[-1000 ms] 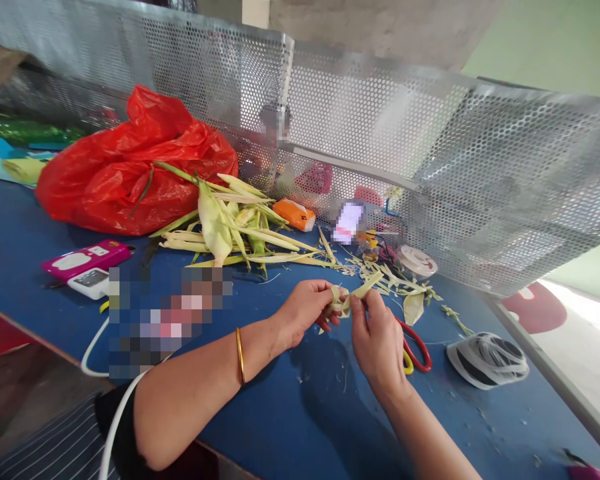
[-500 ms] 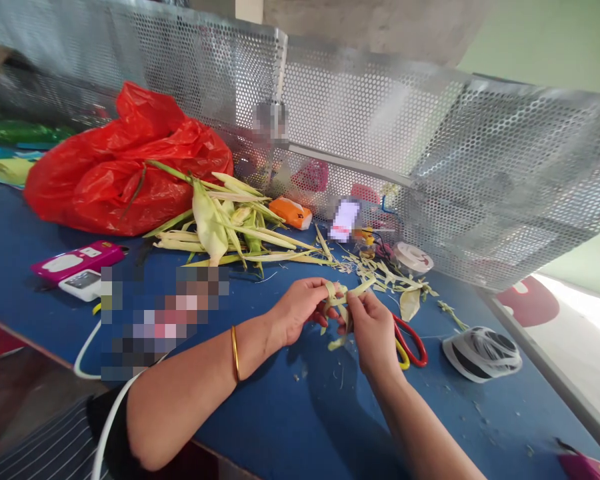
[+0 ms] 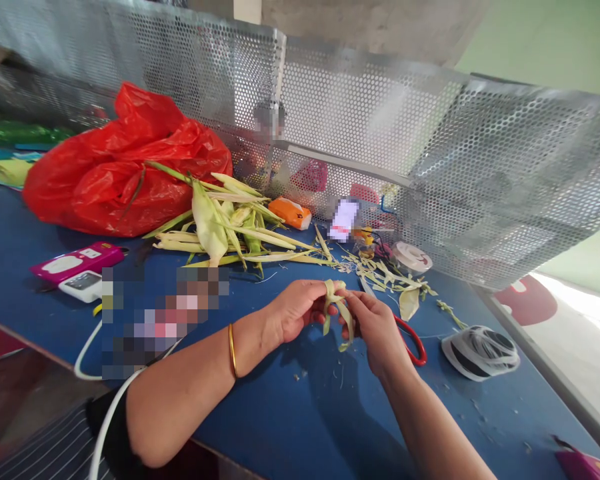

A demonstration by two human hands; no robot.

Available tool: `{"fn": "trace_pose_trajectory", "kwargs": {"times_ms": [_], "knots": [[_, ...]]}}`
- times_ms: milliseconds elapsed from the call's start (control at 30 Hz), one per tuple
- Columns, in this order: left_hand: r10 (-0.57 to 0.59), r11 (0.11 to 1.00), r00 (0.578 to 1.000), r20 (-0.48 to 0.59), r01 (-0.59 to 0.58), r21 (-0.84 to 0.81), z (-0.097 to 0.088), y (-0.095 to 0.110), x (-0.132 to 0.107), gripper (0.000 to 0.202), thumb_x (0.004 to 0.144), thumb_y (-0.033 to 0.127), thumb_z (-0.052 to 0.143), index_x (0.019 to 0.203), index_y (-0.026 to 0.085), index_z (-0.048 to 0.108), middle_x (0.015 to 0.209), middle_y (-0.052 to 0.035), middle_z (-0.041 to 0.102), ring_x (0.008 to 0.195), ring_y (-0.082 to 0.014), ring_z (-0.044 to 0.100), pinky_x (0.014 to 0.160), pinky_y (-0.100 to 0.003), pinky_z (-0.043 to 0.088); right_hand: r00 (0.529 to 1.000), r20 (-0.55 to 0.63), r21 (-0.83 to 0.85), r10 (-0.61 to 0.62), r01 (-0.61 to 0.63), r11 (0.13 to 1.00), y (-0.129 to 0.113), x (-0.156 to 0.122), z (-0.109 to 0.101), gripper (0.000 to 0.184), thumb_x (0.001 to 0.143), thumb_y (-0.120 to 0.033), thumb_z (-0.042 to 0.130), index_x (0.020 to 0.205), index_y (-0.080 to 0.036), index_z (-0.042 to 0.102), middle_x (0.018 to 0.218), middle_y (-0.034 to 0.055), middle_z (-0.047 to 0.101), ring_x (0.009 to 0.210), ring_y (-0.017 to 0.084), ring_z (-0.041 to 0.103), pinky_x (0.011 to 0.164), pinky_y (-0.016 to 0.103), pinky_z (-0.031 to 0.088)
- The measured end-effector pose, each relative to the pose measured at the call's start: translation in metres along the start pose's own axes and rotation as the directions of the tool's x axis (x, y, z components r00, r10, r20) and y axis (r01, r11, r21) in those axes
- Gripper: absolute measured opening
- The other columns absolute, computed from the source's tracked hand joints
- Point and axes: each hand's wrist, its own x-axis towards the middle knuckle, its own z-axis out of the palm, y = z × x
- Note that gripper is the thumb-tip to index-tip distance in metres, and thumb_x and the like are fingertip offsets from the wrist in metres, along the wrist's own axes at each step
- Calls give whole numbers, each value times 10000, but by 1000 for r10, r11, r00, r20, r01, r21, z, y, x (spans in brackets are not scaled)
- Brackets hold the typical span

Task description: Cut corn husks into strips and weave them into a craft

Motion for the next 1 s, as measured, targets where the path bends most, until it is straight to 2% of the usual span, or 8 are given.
{"fn": "trace_pose_trajectory", "kwargs": {"times_ms": [100, 200, 267, 400, 533, 667, 833, 1000], "knots": [[-14, 992, 994, -109, 1, -123, -3, 2, 4, 196, 777, 304, 705, 820, 113, 727, 719, -33, 639, 576, -59, 535, 479, -170, 351, 999, 23, -75, -32, 34, 997, -8, -6, -2, 556, 732, -528, 675, 1124, -142, 593, 623, 1, 666, 436, 148, 570, 419, 253, 425], [20, 992, 975, -219, -47, -121, -5, 4, 6, 185, 787, 286, 686, 825, 108, 725, 725, -32, 634, 576, -57, 531, 483, -172, 353, 984, 46, -146, -173, 178, 973, -15, -12, -7, 590, 748, -455, 667, 1251, -168, 552, 649, -12, 664, 512, 171, 619, 462, 265, 458], [55, 995, 968, -244, -72, -62, -5, 4, 7, 197, 786, 293, 678, 822, 104, 722, 682, -25, 612, 564, -61, 516, 484, -176, 349, 959, 168, -148, -227, 252, 956, -19, -15, -10, 505, 752, -391, 659, 1211, -187, 615, 686, -10, 673, 565, 165, 638, 524, 274, 493], [90, 994, 981, -174, -76, 83, -2, 1, 3, 161, 747, 274, 669, 677, 129, 664, 583, 6, 559, 496, -63, 458, 479, -195, 341, 914, 350, -70, -207, 246, 967, -23, -15, -16, 313, 736, -308, 667, 1021, -195, 731, 791, 32, 727, 662, 166, 662, 641, 302, 528], [63, 970, 997, -54, -48, 237, 3, 0, -3, 197, 737, 277, 636, 586, 154, 611, 548, 1, 563, 469, -76, 457, 462, -211, 332, 908, 248, -145, -337, 379, 914, -18, -9, -19, 202, 745, -326, 694, 901, -207, 743, 768, 32, 717, 684, 175, 639, 639, 301, 494], [-16, 957, 997, 82, -8, 289, 7, 3, -8, 200, 734, 314, 639, 627, 146, 652, 651, -30, 626, 533, -95, 528, 460, -215, 344, 807, 85, -378, -584, 568, 731, -12, -2, -19, 206, 829, -334, 604, 690, -193, 661, 747, 19, 646, 709, 151, 567, 666, 274, 433], [-40, 952, 996, 74, 16, 306, 5, 3, -6, 173, 723, 292, 607, 633, 146, 632, 647, -23, 613, 542, -89, 537, 461, -208, 328, 848, 117, -572, -516, 482, 663, -2, 1, -16, 315, 916, -398, 482, 666, -210, 515, 560, -44, 513, 545, 117, 429, 554, 244, 329], [-54, 960, 997, 46, 39, 279, 1, -1, -2, 258, 656, 370, 738, 710, 154, 607, 689, -5, 625, 546, -82, 545, 447, -200, 310, 832, 65, -615, -552, 468, 634, 1, 1, -13, 351, 911, -413, 481, 624, -216, 448, 511, -67, 387, 525, 110, 329, 515, 240, 254]]}}
